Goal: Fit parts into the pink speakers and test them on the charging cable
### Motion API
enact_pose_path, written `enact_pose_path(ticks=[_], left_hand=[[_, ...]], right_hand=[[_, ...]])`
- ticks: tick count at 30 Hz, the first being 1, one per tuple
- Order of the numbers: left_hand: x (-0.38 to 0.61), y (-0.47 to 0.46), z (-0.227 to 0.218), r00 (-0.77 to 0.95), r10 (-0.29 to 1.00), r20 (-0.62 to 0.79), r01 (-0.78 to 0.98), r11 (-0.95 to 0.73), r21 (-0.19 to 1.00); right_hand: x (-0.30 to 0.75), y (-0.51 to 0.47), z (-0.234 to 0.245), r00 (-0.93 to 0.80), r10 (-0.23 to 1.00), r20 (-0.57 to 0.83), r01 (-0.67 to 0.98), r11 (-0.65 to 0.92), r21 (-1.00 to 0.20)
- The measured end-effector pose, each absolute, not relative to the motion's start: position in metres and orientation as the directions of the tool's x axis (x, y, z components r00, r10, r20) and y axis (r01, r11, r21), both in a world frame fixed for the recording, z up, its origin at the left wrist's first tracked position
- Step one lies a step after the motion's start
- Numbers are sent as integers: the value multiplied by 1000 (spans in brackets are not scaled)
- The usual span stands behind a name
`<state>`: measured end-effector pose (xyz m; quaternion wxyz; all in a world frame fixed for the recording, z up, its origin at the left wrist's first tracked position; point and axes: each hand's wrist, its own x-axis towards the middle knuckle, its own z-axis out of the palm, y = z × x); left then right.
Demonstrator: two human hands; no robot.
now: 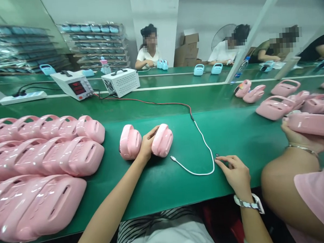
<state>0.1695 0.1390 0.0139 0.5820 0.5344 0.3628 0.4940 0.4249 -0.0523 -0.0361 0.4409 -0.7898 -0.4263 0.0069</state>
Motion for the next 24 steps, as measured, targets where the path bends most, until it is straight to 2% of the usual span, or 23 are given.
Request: enact_pose_path(ticks=[8, 17, 20, 23, 24], left_hand=[[169, 138, 17, 279, 958, 64, -176, -15, 984], [166, 136, 21, 308, 950, 44, -115, -9, 993], [168, 143, 18, 307, 951, 44, -93, -16, 996], [172, 147, 12, 279, 959, 44, -71, -25, 997], [172, 145, 12, 252, 967, 47, -63, -32, 998]], right_hand=[[426, -55, -33, 700, 637, 322, 537, -173, -826], [427, -54, -37, 768, 604, 213, 434, -248, -866], [428, -56, -39, 787, 603, 133, 376, -297, -878], [429, -59, -42, 802, 592, 83, 308, -291, -906], [429, -61, -43, 797, 594, 111, 324, -265, -908]])
